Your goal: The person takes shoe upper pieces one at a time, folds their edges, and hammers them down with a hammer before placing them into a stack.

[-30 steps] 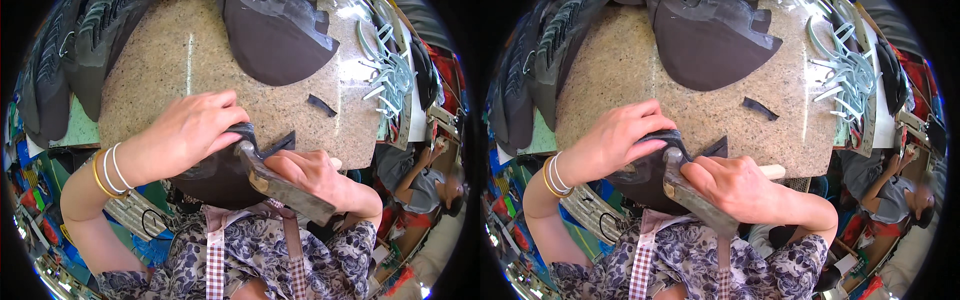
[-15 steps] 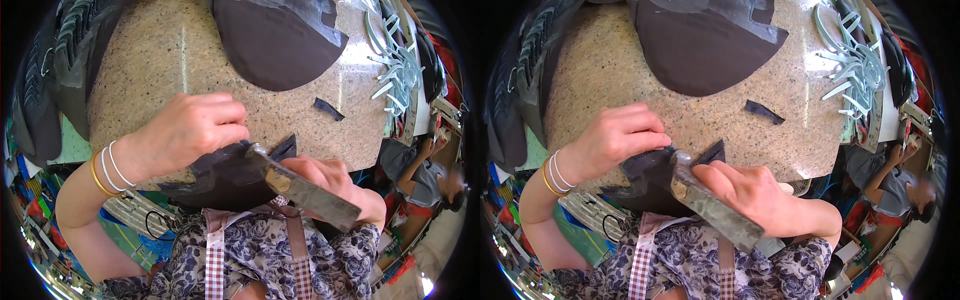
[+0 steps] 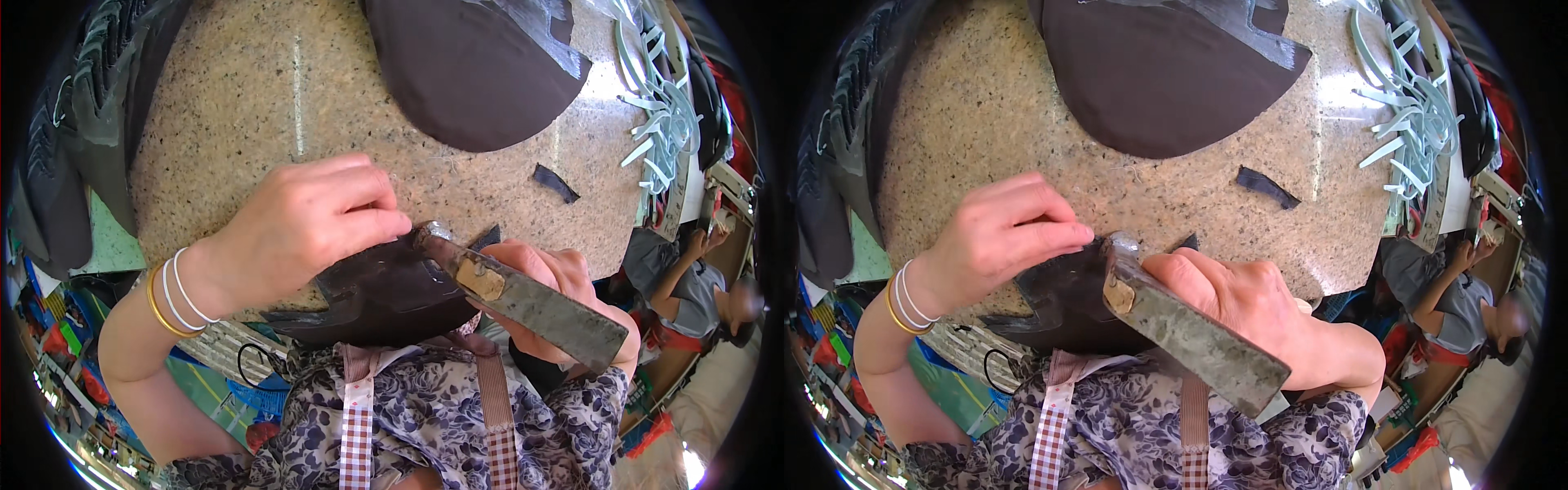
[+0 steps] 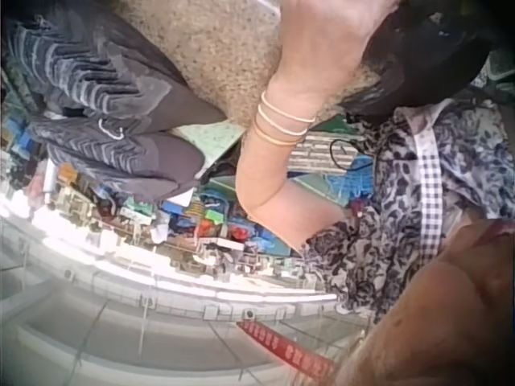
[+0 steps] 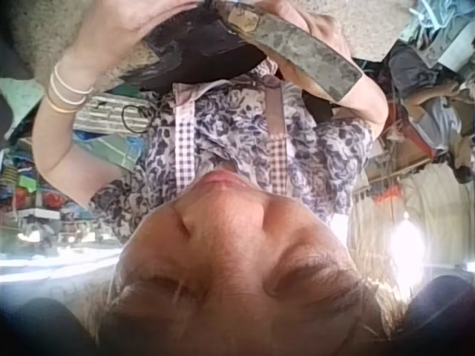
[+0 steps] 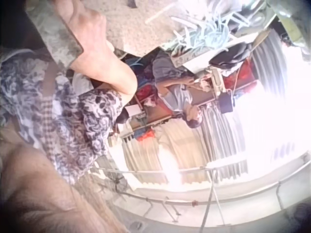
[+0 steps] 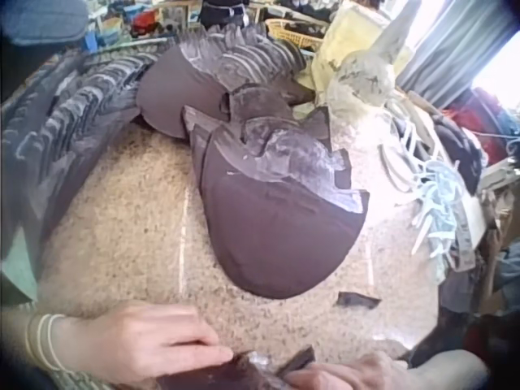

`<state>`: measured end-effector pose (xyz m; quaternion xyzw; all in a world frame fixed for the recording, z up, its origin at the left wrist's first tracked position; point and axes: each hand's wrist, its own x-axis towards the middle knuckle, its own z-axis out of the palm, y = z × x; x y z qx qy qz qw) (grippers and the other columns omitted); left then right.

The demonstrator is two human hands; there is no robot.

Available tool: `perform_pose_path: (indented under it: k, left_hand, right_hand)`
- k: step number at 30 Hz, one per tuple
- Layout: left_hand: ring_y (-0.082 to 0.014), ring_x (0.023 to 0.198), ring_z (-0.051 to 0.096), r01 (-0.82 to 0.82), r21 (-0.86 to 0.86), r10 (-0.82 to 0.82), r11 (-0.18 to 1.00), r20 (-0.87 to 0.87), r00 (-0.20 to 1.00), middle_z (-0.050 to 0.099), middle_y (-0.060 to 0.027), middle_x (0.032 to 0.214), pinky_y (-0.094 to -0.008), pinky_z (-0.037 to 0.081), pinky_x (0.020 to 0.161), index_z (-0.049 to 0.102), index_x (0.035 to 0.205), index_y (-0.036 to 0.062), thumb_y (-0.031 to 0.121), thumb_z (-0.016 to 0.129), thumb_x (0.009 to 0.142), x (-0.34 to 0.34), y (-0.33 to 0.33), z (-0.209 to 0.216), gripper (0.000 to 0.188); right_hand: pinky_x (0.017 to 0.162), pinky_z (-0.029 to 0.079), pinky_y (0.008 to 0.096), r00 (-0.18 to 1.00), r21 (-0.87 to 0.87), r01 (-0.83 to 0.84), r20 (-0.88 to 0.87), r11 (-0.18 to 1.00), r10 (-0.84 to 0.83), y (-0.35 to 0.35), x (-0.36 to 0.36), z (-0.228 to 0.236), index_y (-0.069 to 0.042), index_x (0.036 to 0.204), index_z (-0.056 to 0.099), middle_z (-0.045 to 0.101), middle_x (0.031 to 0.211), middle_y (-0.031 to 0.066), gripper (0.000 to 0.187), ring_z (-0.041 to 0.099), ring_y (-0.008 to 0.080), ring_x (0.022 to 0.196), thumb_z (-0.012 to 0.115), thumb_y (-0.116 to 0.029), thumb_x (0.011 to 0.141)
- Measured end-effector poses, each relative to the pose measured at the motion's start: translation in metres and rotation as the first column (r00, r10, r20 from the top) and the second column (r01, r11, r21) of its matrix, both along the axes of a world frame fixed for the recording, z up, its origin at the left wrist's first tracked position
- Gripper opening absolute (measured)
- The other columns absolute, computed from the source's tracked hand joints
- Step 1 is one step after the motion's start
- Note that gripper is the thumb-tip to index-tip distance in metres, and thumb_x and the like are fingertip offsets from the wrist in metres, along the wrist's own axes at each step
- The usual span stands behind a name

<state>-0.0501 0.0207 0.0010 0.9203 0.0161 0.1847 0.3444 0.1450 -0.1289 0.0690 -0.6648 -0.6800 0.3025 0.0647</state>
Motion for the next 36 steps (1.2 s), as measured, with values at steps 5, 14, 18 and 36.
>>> perform_pose_path:
  k: [5, 14, 18, 36]
  left_hand:
    - [-0.0194, 0.068, 0.058, -0.030, 0.077, 0.026, 0.997, 0.044, 0.999, 0.060, -0.0068, 0.079, -0.0285, 0.048, 0.051, 0.066, 0.086, -0.0006, 0.003, 0.066, 0.062, -0.004, -0.007, 0.001, 0.024]
    - [-0.0194, 0.068, 0.057, -0.004, 0.204, -0.013, 0.979, 0.086, 0.996, 0.060, -0.0073, 0.081, -0.0283, 0.045, 0.049, 0.065, 0.082, -0.0034, 0.003, 0.069, 0.059, -0.003, -0.014, -0.002, 0.024]
    - [-0.0193, 0.068, 0.057, -0.013, 0.250, -0.007, 0.968, 0.078, 0.997, 0.059, -0.0069, 0.081, -0.0284, 0.045, 0.049, 0.066, 0.082, -0.0028, 0.003, 0.069, 0.060, -0.008, -0.015, -0.004, 0.023]
    - [-0.0187, 0.067, 0.056, -0.286, 0.036, 0.288, 0.958, -0.083, 0.954, 0.060, -0.0036, 0.082, -0.0289, 0.045, 0.053, 0.067, 0.090, 0.0040, 0.007, 0.069, 0.061, -0.028, -0.031, 0.000, 0.029]
  right_hand:
    - [0.068, 0.042, 0.0296, 0.997, -0.055, -0.073, 0.012, 0.996, 0.074, 0.010, 0.002, 0.011, -0.010, 0.095, 0.060, 0.064, 0.081, -0.0007, 0.032, 0.063, 0.0170, 0.070, 0.076, -0.021, 0.069]
    - [0.063, 0.043, 0.0292, 0.989, 0.025, -0.143, 0.037, 0.989, 0.142, 0.012, 0.005, 0.009, -0.009, 0.094, 0.063, 0.063, 0.080, 0.0020, 0.029, 0.061, 0.0169, 0.068, 0.073, -0.018, 0.069]
    - [0.064, 0.044, 0.0297, 0.969, 0.096, -0.215, 0.144, 0.972, 0.200, 0.014, 0.002, 0.008, -0.007, 0.096, 0.061, 0.060, 0.073, 0.0018, 0.035, 0.060, 0.0186, 0.067, 0.075, -0.022, 0.067]
    - [0.043, 0.046, 0.0360, 0.942, 0.156, -0.292, -0.126, 0.944, 0.312, 0.037, -0.001, 0.005, 0.001, 0.093, 0.050, 0.050, 0.068, 0.0094, 0.024, 0.059, 0.0231, 0.052, 0.059, -0.014, 0.077]
